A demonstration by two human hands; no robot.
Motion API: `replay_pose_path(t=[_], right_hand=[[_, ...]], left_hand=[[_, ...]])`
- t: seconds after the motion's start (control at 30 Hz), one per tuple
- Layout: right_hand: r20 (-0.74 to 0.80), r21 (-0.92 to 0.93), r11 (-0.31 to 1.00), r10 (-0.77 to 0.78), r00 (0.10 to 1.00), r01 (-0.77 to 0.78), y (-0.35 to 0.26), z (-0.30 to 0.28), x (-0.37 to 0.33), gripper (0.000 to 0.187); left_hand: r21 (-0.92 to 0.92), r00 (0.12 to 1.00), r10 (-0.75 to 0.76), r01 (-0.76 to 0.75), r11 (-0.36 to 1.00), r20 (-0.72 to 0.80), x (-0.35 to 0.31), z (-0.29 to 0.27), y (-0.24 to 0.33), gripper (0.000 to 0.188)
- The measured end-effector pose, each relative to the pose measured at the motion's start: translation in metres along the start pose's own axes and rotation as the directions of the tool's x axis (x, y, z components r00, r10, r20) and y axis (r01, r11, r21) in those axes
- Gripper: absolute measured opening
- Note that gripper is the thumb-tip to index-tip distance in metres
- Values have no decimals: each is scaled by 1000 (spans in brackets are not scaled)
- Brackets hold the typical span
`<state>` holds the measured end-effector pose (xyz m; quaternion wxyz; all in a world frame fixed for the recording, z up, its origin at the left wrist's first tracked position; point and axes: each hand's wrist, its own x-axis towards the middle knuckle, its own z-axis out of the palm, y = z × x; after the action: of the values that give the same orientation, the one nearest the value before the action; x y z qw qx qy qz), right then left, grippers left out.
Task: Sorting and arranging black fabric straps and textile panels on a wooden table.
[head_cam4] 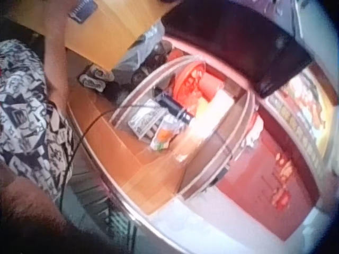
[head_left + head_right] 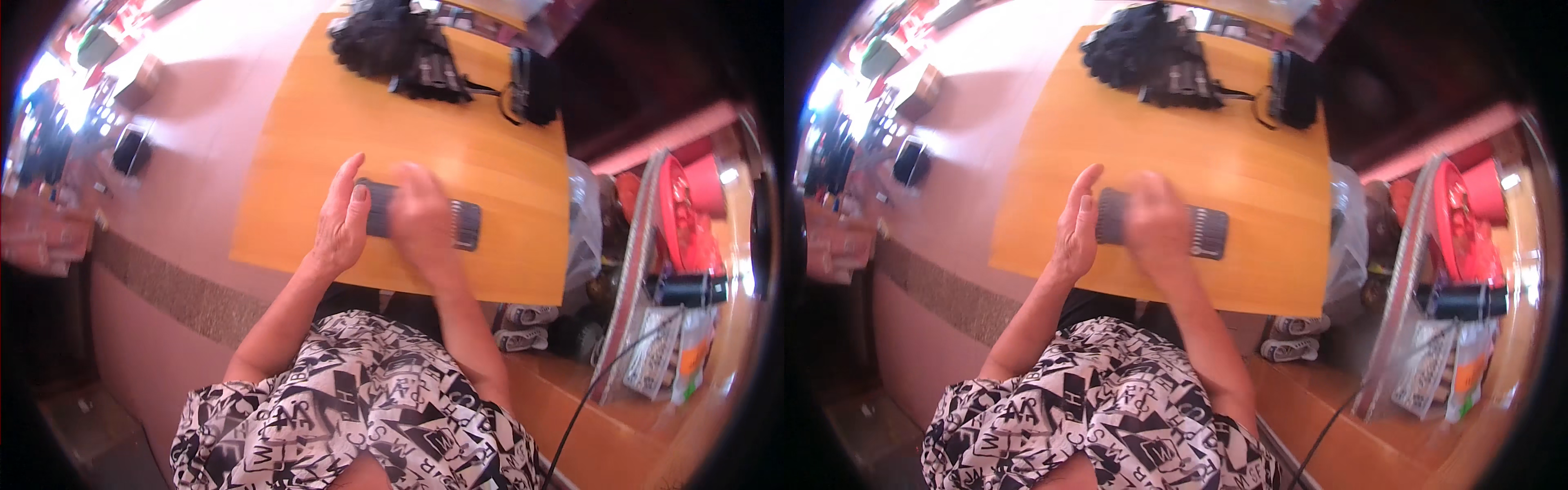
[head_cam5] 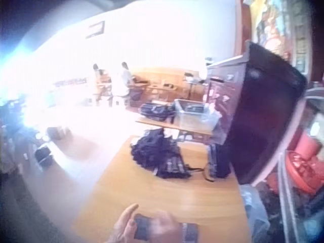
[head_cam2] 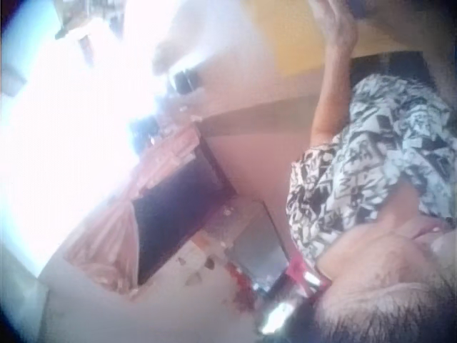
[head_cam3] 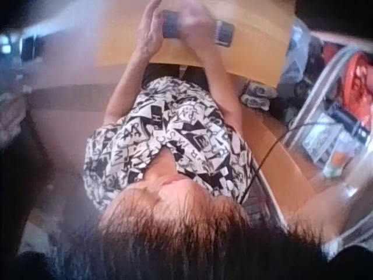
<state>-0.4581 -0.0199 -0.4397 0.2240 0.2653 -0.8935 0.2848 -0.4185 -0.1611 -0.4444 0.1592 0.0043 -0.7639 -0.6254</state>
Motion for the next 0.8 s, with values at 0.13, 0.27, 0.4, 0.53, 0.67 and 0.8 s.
replay_pose_path(t=[0.13, 0.27, 0.4, 0.53, 0.67, 0.8], right_hand=[[58, 4, 997, -74, 996, 73, 8, 38, -6, 39], [266, -98, 995, -8, 964, 35, 34, 3, -21, 52], [307, -133, 991, 38, 951, 4, 53, -30, -36, 52], [303, 42, 998, 33, 952, -48, 67, -35, -39, 50], [216, 267, 961, 15, 976, -74, 79, -42, -40, 46], [183, 417, 897, 74, 980, -145, 84, -43, -41, 39]], left_hand=[[160, 980, 103, -131, 978, 173, 10, 17, -14, 59], [331, 943, 76, -188, 925, 324, 11, 8, -27, 61], [621, 894, -42, -276, 734, 447, 8, 18, -20, 62], [766, 891, -21, -378, 520, 454, 4, 31, -11, 62], [782, 894, -57, -356, 511, 444, 5, 33, 0, 63], [743, 915, 34, -347, 573, 401, 4, 32, -6, 58]])
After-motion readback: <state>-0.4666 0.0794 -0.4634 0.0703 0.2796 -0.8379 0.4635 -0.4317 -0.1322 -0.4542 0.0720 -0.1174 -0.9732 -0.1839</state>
